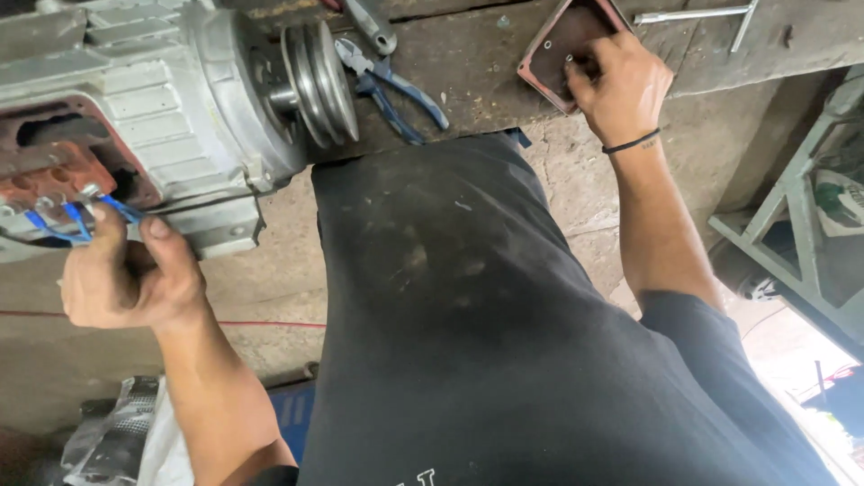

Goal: Crimping wire connectors and attaching them to the terminal block of an electric motor.

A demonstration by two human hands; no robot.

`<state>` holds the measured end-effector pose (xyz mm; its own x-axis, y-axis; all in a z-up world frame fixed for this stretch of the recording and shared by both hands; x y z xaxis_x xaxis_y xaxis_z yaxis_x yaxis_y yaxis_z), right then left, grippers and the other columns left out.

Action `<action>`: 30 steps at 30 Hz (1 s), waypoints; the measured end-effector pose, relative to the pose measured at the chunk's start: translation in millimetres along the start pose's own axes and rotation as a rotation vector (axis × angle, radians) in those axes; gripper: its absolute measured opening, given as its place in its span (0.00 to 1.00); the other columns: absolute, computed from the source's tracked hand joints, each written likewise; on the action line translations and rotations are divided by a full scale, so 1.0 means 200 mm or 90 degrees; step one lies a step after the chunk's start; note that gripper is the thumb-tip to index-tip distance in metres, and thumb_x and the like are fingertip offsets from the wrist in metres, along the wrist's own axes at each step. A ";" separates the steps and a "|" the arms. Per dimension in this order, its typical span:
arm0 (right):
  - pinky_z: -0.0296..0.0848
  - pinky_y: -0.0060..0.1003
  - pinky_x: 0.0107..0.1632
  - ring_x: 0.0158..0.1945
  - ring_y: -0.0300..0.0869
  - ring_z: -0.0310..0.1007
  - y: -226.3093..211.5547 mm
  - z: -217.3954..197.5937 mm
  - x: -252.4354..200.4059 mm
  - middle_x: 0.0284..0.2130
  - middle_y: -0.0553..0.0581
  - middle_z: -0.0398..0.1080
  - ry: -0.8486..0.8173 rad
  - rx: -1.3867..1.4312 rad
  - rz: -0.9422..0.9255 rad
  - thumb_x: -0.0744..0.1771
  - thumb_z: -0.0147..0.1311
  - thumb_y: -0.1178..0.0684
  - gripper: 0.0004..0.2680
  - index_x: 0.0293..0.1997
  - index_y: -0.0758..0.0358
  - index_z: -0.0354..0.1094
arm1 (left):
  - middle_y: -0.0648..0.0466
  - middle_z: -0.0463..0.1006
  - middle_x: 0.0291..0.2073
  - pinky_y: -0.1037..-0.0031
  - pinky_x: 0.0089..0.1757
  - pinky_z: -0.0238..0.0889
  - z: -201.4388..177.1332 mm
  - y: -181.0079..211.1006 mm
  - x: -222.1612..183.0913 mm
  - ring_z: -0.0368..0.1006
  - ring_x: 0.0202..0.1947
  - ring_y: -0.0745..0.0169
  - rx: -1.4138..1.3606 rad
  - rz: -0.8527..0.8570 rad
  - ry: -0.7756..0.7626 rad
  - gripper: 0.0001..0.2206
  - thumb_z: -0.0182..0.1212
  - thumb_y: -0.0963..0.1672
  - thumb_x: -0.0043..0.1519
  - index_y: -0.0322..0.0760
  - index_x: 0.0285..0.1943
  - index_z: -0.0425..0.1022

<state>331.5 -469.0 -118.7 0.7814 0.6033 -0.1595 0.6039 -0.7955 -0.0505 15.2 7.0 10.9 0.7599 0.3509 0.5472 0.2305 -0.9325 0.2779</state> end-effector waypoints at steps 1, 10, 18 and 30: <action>0.64 0.52 0.26 0.34 0.55 0.76 -0.01 -0.01 0.01 0.35 0.55 0.73 -0.001 0.002 -0.003 0.68 0.63 0.42 0.09 0.42 0.55 0.76 | 0.43 0.71 0.20 0.59 0.29 0.59 0.00 0.00 0.00 0.63 0.19 0.41 0.003 -0.002 -0.001 0.13 0.68 0.45 0.69 0.22 0.48 0.85; 0.65 0.39 0.32 0.35 0.44 0.74 -0.14 -0.31 0.13 0.34 0.51 0.74 0.097 0.051 -0.063 0.67 0.63 0.45 0.07 0.43 0.51 0.82 | 0.46 0.70 0.17 0.64 0.23 0.50 0.04 0.03 0.04 0.59 0.15 0.53 -0.014 0.017 0.031 0.10 0.65 0.44 0.69 0.28 0.44 0.84; 0.71 0.46 0.45 0.43 0.53 0.80 -1.18 -0.88 0.47 0.42 0.63 0.80 0.138 0.280 -0.589 0.76 0.70 0.48 0.09 0.49 0.63 0.87 | 0.66 0.66 0.14 0.73 0.23 0.45 0.09 0.07 0.06 0.51 0.16 0.71 -0.038 -0.041 0.104 0.09 0.69 0.43 0.62 0.44 0.51 0.83; 0.61 0.34 0.43 0.44 0.31 0.74 -1.80 -0.99 0.70 0.43 0.34 0.72 0.253 -0.193 -0.761 0.76 0.63 0.39 0.05 0.51 0.38 0.73 | 0.63 0.61 0.19 0.68 0.25 0.50 0.10 0.09 0.05 0.57 0.19 0.65 -0.028 -0.066 0.106 0.14 0.70 0.47 0.67 0.46 0.59 0.78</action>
<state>255.0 -86.1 71.7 -0.3026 0.9437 0.1338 0.9264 0.2582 0.2741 39.6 -7.3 4.8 0.6215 0.4573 0.6360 0.2727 -0.8875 0.3715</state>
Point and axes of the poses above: each hand's wrist, its own x-axis towards the middle knuckle, its own z-axis out of the palm, y = z × x, the point moved 2 cm from there along x, towards the middle knuckle
